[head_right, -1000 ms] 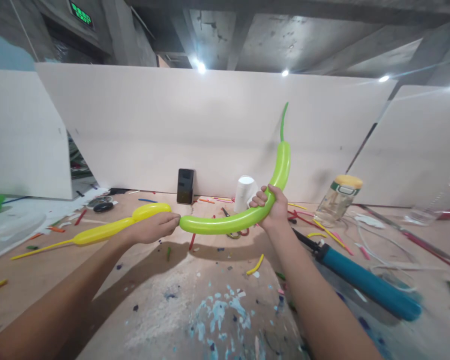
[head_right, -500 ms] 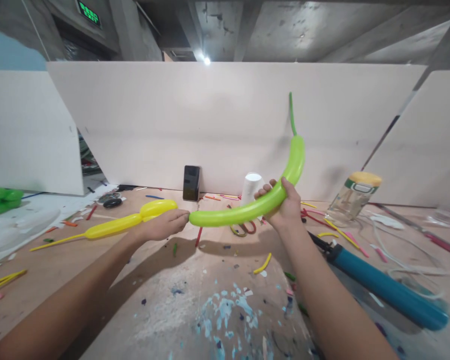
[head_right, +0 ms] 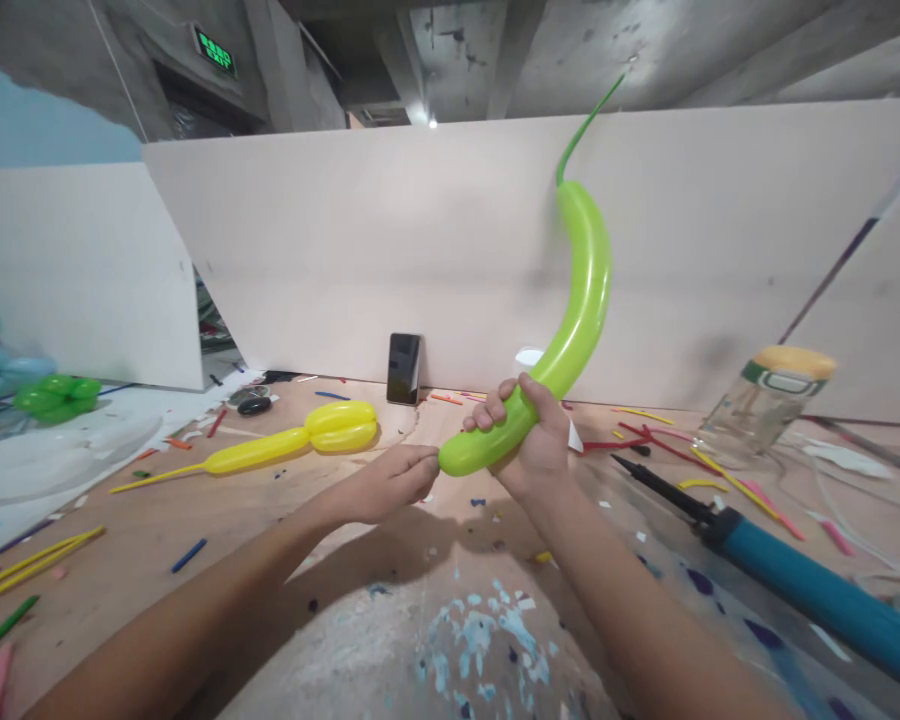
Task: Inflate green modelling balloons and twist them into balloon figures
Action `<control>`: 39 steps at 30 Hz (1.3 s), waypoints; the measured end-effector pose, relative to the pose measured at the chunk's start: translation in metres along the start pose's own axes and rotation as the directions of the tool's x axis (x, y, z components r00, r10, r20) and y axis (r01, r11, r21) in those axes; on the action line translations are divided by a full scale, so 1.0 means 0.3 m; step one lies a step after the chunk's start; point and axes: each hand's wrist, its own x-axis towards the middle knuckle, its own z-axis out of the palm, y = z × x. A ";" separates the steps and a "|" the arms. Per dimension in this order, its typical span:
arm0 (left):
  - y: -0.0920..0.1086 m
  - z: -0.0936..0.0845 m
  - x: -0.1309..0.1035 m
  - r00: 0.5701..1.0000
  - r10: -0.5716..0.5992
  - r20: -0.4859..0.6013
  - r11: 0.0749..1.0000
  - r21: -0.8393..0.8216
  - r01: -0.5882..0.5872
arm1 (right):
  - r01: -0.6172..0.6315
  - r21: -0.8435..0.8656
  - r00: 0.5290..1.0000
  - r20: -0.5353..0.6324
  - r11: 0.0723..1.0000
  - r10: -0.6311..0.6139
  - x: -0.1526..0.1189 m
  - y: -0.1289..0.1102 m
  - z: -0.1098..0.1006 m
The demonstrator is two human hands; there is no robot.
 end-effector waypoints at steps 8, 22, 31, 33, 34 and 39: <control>-0.004 0.015 -0.005 0.999 0.036 0.039 0.999 0.020 -0.036 | -0.042 -0.010 0.999 0.017 0.999 0.042 -0.002 -0.009 -0.014; 0.014 0.018 -0.007 1.000 -0.018 0.013 0.994 -0.110 0.019 | -0.033 -0.101 0.988 0.149 0.994 0.048 -0.036 0.047 0.018; 0.016 0.042 -0.010 0.998 0.023 0.051 0.996 -0.083 -0.019 | -0.066 -0.103 0.987 0.142 0.993 0.080 -0.047 0.035 0.023; 0.013 0.042 -0.010 0.998 0.022 0.056 0.997 -0.080 -0.018 | -0.057 -0.106 0.986 0.147 0.993 0.073 -0.047 0.035 0.019; 0.011 0.040 -0.009 0.998 0.018 0.055 0.997 -0.075 -0.013 | -0.061 -0.116 0.986 0.147 0.991 0.078 -0.045 0.036 0.016; -0.003 0.008 0.001 1.000 -0.012 -0.018 0.998 -0.063 0.011 | -0.094 -0.336 0.978 0.143 0.937 0.150 -0.026 0.054 -0.009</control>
